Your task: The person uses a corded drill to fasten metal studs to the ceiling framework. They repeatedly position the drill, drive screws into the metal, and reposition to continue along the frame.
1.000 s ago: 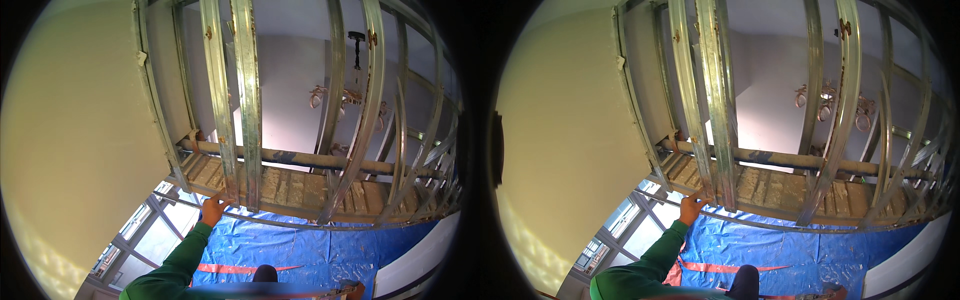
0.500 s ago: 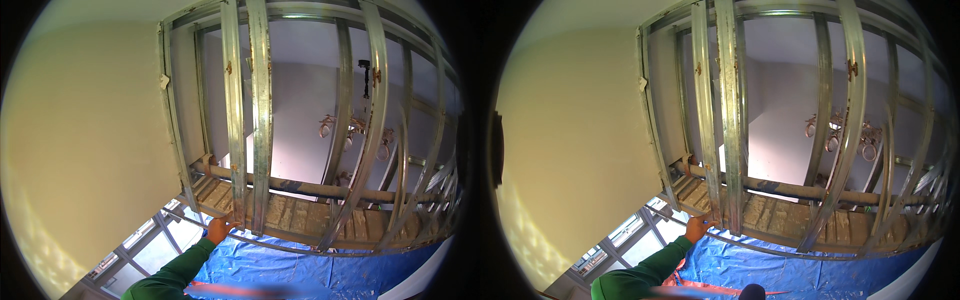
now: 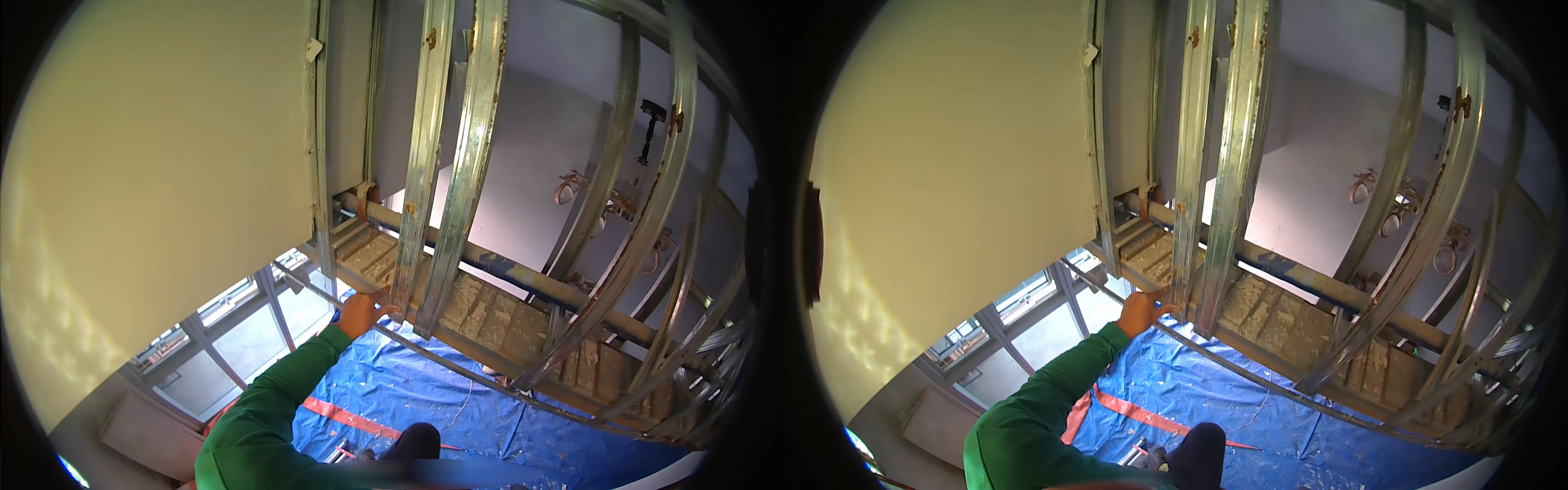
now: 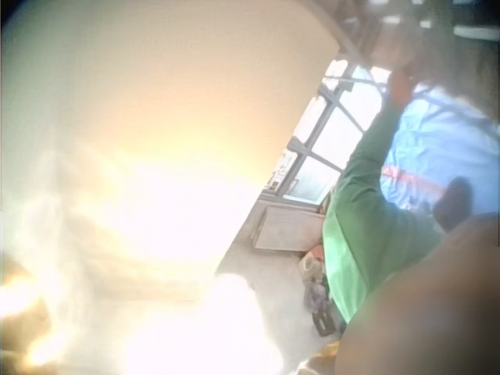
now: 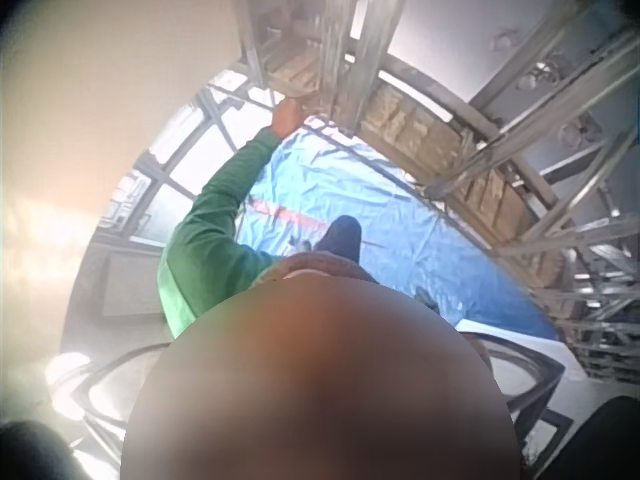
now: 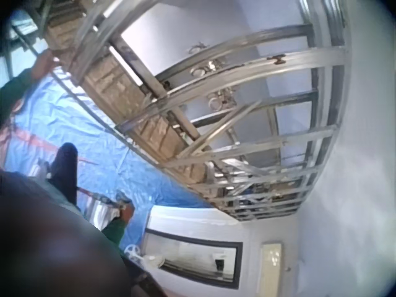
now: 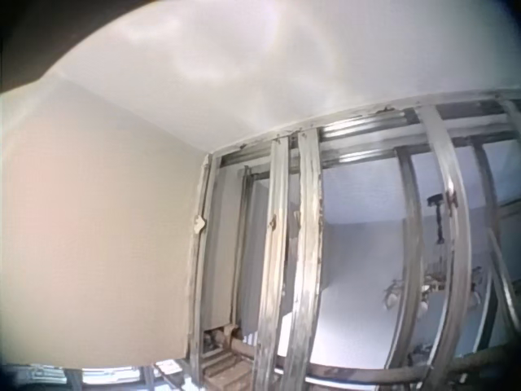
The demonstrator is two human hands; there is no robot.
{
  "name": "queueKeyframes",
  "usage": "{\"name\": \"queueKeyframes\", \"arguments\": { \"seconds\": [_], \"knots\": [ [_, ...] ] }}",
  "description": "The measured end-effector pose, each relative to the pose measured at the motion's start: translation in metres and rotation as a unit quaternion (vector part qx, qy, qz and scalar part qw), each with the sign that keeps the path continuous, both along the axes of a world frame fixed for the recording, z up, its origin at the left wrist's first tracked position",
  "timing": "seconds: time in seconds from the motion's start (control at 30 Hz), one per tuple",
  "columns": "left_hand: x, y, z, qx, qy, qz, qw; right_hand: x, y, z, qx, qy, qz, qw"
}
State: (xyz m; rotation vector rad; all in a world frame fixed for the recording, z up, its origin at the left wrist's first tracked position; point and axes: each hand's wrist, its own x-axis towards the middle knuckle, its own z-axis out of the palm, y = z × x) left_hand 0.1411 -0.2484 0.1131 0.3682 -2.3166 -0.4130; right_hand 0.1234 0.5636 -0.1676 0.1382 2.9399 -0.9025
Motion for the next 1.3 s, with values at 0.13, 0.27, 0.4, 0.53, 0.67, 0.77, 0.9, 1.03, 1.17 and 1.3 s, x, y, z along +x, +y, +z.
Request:
{"name": "queueKeyframes", "arguments": {
  "seconds": [0.13,0.27,0.4,0.53,0.67,0.77,0.9,1.03,1.17,1.3],
  "knots": [
    [0.003,0.003,0.002,0.046,-0.022,0.000,0.999,0.005,-0.006,0.014,-0.108,-0.020,-0.007,0.994],
    [0.004,0.004,0.002,0.056,-0.021,-0.001,0.998,0.008,0.006,0.028,0.088,0.261,0.256,0.927],
    [0.002,0.002,0.002,0.043,-0.021,0.007,0.999,-0.004,0.002,0.028,0.070,0.155,0.160,0.972],
    [0.002,0.003,0.001,0.051,-0.008,0.005,0.999,-0.014,-0.008,0.025,-0.011,0.046,0.037,0.998],
    [0.000,0.006,0.000,0.054,0.004,0.013,0.998,-0.013,-0.007,0.025,-0.013,0.027,-0.010,0.999],
    [0.001,0.008,0.001,0.054,0.040,0.005,0.998,-0.014,-0.003,0.027,-0.044,-0.010,0.004,0.999],
    [0.003,0.010,0.005,0.060,0.032,0.013,0.998,-0.015,-0.003,0.028,0.029,-0.010,0.001,1.000],
    [0.003,0.009,0.006,0.069,0.005,0.030,0.997,-0.014,-0.006,0.032,-0.017,-0.019,0.010,1.000],
    [0.000,0.005,0.001,0.083,0.007,0.016,0.996,-0.011,-0.014,0.045,0.030,-0.020,0.022,0.999],
    [-0.004,-0.003,-0.006,0.073,0.010,0.004,0.997,-0.005,-0.030,0.066,0.075,-0.027,0.007,0.997]
  ]
}}
